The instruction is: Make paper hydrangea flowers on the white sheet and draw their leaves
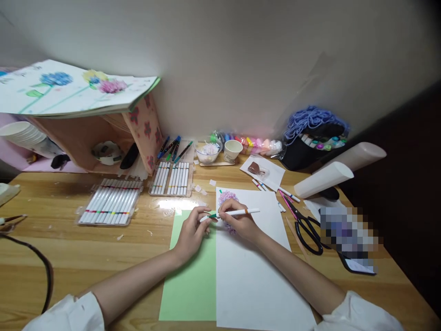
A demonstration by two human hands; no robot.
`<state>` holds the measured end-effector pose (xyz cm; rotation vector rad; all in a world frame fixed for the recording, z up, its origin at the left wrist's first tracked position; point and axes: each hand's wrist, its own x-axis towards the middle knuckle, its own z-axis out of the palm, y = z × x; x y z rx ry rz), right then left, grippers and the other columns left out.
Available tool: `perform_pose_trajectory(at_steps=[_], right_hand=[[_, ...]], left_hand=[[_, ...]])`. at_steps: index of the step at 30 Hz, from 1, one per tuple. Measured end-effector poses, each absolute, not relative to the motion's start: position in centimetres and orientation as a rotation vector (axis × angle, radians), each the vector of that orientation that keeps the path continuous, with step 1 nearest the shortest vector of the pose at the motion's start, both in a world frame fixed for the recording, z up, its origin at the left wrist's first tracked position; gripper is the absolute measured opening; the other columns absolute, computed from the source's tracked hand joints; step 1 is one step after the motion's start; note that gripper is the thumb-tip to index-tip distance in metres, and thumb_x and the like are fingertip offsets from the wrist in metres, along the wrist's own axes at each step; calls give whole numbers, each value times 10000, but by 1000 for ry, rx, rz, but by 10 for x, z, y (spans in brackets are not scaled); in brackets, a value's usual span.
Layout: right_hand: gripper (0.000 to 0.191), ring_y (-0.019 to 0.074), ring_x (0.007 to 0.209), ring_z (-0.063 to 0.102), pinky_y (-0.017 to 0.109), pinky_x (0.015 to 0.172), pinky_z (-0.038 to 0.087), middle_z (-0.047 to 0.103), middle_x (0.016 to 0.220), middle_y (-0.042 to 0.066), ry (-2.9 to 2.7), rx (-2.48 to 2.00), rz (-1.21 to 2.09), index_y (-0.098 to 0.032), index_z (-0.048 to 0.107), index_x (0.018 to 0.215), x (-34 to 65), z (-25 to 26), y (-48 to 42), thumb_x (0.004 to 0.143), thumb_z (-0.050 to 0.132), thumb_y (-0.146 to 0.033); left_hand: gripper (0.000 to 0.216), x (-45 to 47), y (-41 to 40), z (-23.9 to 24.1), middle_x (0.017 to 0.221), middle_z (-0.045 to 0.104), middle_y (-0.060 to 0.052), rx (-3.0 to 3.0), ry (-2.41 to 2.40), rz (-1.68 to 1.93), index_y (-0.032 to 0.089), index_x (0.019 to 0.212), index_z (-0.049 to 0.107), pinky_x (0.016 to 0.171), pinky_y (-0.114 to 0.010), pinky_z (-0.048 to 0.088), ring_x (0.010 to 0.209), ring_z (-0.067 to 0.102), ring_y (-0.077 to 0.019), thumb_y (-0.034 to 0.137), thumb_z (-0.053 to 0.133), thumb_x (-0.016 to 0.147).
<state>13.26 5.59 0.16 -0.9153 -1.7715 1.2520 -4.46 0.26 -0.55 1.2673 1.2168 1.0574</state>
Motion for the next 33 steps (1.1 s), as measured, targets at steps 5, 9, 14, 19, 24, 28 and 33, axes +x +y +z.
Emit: perform_pose_trajectory(at_steps=[5, 9, 14, 19, 24, 28, 33], right_hand=[[165, 181, 701, 582, 339, 652, 443, 619, 751, 25, -1747, -850, 1291, -227, 595, 786, 132, 2, 52, 868, 591, -371], [132, 196, 722, 607, 350, 653, 466, 643, 776, 36, -1808, -783, 1368, -238, 603, 822, 133, 11, 47, 849, 614, -366], [185, 175, 664, 595, 310, 597, 443, 647, 734, 30, -1885, -862, 1287, -217, 626, 768, 126, 28, 41, 813, 654, -394], [172, 176, 672, 616, 312, 602, 466, 658, 735, 40, -1874, -678, 1226, -217, 611, 758, 109, 40, 28, 822, 649, -372], [157, 164, 612, 616, 289, 549, 462, 673, 697, 44, -1918, -556, 1114, -210, 624, 756, 105, 49, 23, 842, 631, -341], [170, 156, 634, 622, 291, 601, 499, 689, 754, 36, -1990, -684, 932, -229, 652, 986, 120, 54, 31, 921, 506, -287], [448, 238, 999, 593, 415, 839, 497, 639, 1165, 99, -2183, -836, 532, -286, 417, 1362, 134, 48, 35, 924, 404, -191]], left_hand=[[227, -47, 0, -1, 801, 665, -8, 1366, 1179, 1010, 188, 1077, 467, 628, -257, 480, 606, 557, -106, 345, 452, 914], [250, -54, 0, 10, 805, 669, -16, 1492, 1080, 960, 191, 1103, 454, 634, -262, 462, 610, 555, -116, 347, 450, 907], [154, -67, -5, 38, 688, 607, 30, 1575, 999, 836, 198, 1025, 384, 571, -223, 370, 532, 442, -90, 309, 410, 922], [173, -80, -15, 64, 618, 515, 74, 1421, 901, 768, 219, 917, 316, 485, -185, 293, 486, 377, -67, 357, 421, 928], [265, -88, -13, 71, 604, 533, 81, 1358, 794, 661, 226, 916, 311, 420, -177, 286, 404, 407, -55, 447, 456, 910], [406, -75, -3, 68, 859, 629, -44, 1280, 1039, 850, 192, 1065, 345, 569, -247, 436, 672, 619, -133, 544, 444, 889], [514, -37, -4, 57, 960, 611, -101, 1295, 839, 657, 144, 964, 476, 771, -333, 465, 834, 607, -175, 642, 426, 846]])
